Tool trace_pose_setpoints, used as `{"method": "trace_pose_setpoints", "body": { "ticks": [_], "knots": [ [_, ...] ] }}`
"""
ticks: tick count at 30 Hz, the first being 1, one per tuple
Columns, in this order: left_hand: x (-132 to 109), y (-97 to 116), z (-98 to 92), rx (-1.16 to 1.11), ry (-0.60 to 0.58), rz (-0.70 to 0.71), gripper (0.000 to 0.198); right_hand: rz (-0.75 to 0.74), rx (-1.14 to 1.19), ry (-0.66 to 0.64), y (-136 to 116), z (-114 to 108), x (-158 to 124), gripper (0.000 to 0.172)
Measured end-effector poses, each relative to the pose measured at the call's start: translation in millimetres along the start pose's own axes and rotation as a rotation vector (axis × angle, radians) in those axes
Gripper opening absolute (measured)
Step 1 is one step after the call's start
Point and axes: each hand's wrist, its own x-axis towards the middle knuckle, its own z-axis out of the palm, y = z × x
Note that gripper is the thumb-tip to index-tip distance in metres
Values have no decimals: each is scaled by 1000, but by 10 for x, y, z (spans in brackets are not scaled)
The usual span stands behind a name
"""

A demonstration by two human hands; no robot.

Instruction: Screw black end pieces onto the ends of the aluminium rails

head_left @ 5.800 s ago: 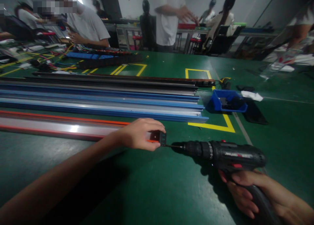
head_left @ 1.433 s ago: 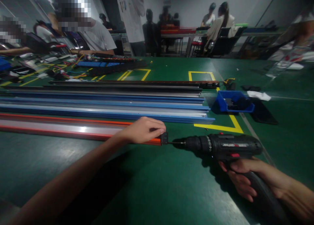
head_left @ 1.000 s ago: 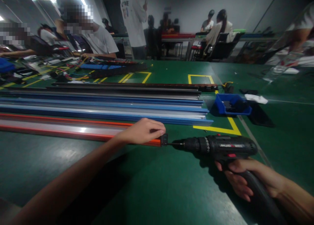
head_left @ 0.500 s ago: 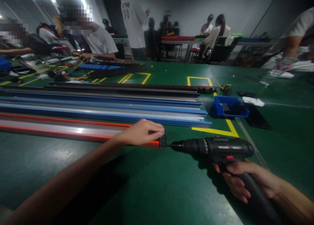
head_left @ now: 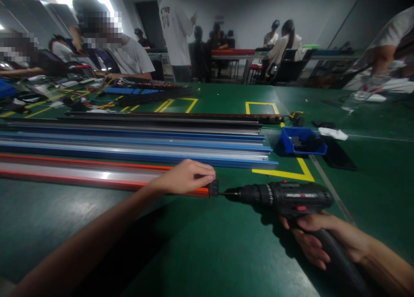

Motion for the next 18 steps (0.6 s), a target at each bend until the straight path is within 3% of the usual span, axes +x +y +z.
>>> {"method": "trace_pose_setpoints", "body": {
  "ticks": [4, 18],
  "knots": [
    [5, 4, 1, -4, 32, 28, 36, 4, -9, 23, -3, 21, -2, 26],
    [-6, 4, -4, 19, -19, -15, 32, 14, -20, 60, -7, 38, -6, 25]
  ]
}}
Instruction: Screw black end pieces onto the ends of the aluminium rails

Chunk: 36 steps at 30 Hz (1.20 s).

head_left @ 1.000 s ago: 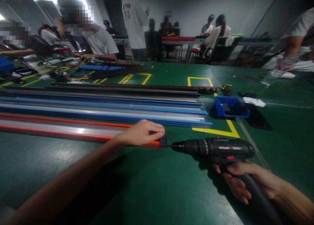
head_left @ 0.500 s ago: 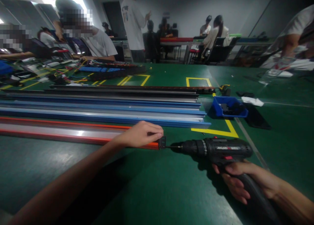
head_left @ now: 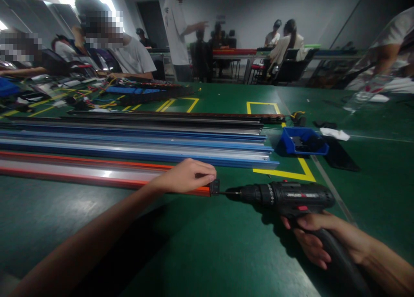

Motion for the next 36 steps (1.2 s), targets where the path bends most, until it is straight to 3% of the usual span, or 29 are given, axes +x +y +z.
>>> {"method": "trace_pose_setpoints", "body": {
  "ticks": [8, 16, 36],
  "knots": [
    [-54, -31, -16, 101, -36, 58, 24, 0, 16, -42, -6, -4, -4, 24],
    [-154, 80, -59, 394, -158, -4, 53, -8, -10, -5, 16, -12, 16, 25],
    [-102, -20, 31, 303, -157, -48, 44, -25, -35, 67, 56, -50, -34, 27]
  ]
}}
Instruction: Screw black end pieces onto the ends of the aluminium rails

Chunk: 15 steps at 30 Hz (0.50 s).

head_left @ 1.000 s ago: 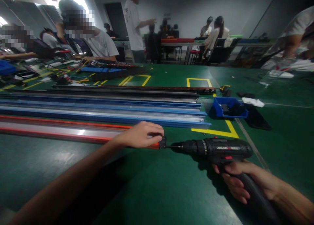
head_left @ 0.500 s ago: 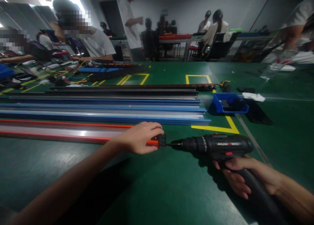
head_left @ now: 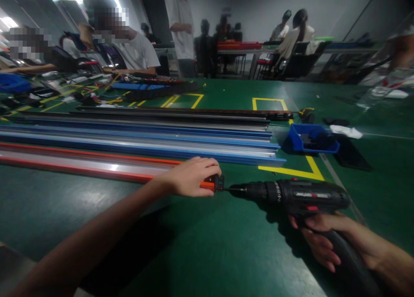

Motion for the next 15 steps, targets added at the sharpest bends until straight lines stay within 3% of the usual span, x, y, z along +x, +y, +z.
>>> {"method": "trace_pose_setpoints", "body": {
  "ticks": [15],
  "knots": [
    [16, 2, -1, -5, 26, 13, 40, 15, 1, 44, 7, -3, -17, 25]
  ]
}}
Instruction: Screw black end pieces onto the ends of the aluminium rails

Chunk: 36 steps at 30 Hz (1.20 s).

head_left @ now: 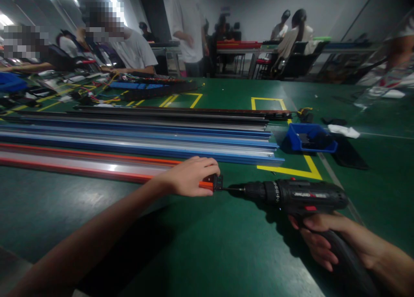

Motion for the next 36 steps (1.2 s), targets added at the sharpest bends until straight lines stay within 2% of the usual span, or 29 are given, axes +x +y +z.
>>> {"method": "trace_pose_setpoints", "body": {
  "ticks": [17, 23, 36],
  "knots": [
    [7, 12, -11, -14, 0, -2, 38, -9, 4, 2, -3, 36, 12, 26],
    [3, 16, -18, -10, -24, -17, 37, -6, 10, -42, -24, 47, 23, 25],
    [-4, -2, -10, 55, -59, -7, 46, 25, 18, -44, -53, 54, 14, 31]
  ]
}}
